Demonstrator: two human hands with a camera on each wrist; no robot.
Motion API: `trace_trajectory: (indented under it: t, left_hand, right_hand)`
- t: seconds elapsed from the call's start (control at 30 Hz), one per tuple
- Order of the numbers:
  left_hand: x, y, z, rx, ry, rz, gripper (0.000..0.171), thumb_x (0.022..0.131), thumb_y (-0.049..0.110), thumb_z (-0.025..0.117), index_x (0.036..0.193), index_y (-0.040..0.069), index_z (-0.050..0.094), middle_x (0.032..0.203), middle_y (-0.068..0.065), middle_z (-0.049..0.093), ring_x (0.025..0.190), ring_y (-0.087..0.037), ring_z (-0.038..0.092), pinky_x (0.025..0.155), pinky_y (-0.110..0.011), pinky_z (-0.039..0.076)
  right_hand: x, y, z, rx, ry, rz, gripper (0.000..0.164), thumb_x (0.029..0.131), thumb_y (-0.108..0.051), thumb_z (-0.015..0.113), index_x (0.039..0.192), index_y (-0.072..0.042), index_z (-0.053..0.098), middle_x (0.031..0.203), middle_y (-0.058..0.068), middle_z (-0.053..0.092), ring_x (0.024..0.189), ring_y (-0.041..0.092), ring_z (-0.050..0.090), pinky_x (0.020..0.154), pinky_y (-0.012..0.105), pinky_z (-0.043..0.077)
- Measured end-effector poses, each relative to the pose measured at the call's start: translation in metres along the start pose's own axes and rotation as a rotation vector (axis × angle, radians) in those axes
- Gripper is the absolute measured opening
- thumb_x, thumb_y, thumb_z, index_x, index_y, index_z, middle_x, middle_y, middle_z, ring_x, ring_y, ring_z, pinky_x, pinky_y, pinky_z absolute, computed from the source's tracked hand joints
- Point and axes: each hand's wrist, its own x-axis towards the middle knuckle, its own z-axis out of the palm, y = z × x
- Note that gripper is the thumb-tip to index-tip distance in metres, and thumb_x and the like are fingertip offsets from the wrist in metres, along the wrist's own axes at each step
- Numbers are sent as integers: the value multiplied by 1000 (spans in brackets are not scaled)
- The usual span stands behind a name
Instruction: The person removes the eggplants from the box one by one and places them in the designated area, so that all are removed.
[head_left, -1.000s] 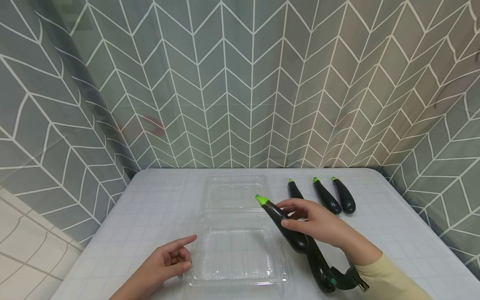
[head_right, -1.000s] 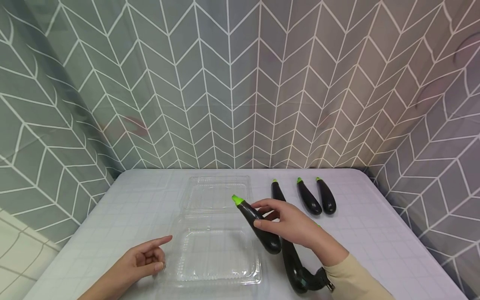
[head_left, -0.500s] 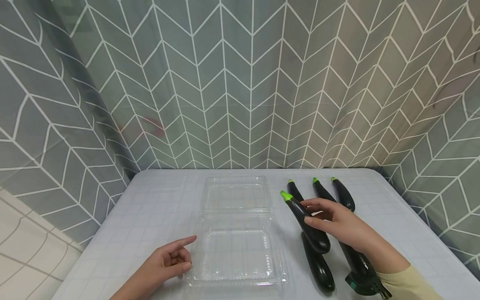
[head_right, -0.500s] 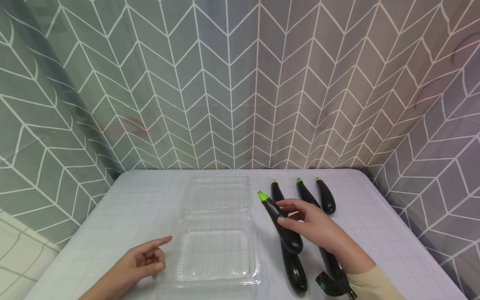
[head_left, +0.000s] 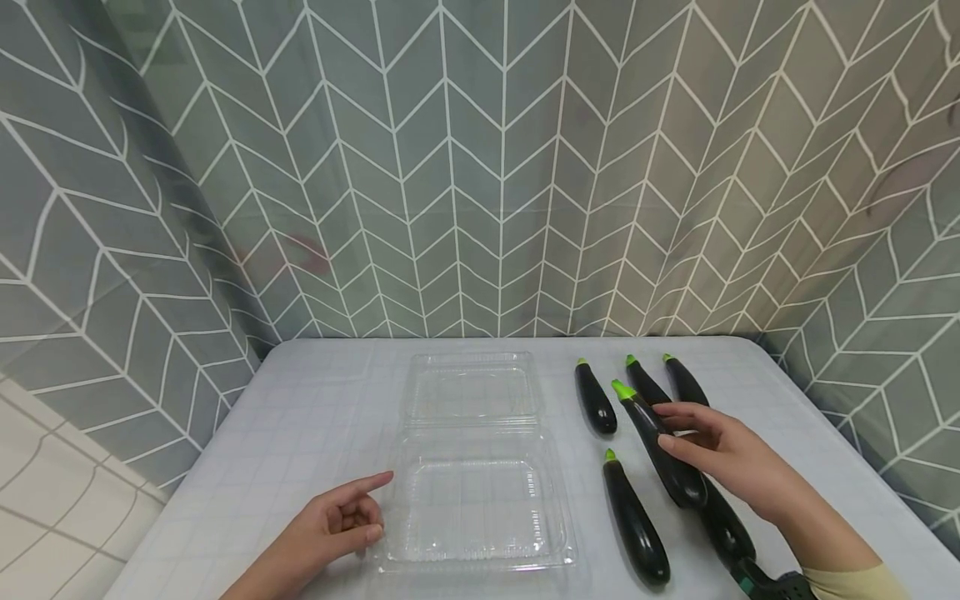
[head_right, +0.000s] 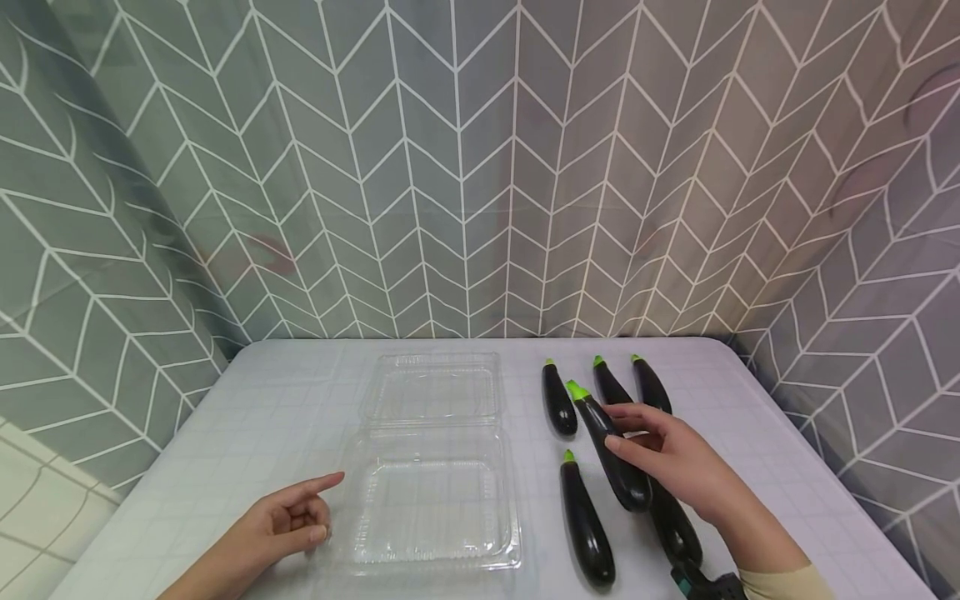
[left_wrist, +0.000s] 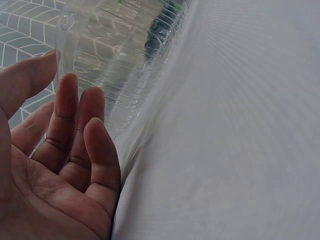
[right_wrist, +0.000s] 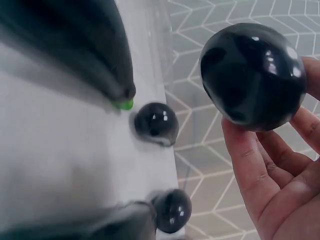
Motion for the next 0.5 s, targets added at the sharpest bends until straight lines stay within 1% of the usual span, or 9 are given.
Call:
trace_trajectory:
  t: [0.07, 0.2, 0.33, 0.4, 0.5]
  left_hand:
    - [0, 0, 0, 5, 6, -19, 64, 97, 10, 64, 152, 0, 34, 100, -11, 63, 80, -8, 58, 71, -27, 54]
    - [0, 0, 0, 5, 6, -22, 64, 97, 10, 64, 152, 0, 34, 101, -12, 62, 80, -9, 58, 71, -27, 53]
    - [0, 0, 0, -11, -10, 24, 63, 97, 7, 63, 151, -2, 33, 100, -11, 62, 80, -9, 58, 70, -27, 53]
    - [0, 0, 0, -22, -15, 39, 63, 97, 6, 63, 151, -3, 33, 99, -11, 63, 80, -9, 58, 70, -27, 53]
    - [0, 0, 0, -34, -13, 40, 63, 96, 5, 63, 151, -3, 33, 99, -10, 63, 81, -9, 59, 70, -26, 53]
  right_hand:
    - [-2, 5, -3, 5, 8, 9, 57, 96, -34, 66, 143, -8, 48, 131, 17, 55, 109, 27, 60, 80, 34, 52]
    - [-6, 13, -9, 5, 34, 26, 57, 97, -34, 65, 144, -7, 47, 129, 18, 56, 104, 23, 62, 78, 32, 51]
    - [-12, 20, -15, 6, 52, 38, 58, 98, -34, 63, 145, -6, 45, 129, 19, 55, 101, 18, 62, 77, 29, 51]
    - [-15, 25, -18, 3, 55, 60, 59, 99, -35, 62, 146, -6, 43, 130, 20, 54, 101, 16, 62, 77, 29, 51]
    - [-18, 33, -23, -4, 57, 97, 60, 99, -36, 61, 148, -5, 41, 132, 22, 52, 100, 14, 62, 76, 29, 51]
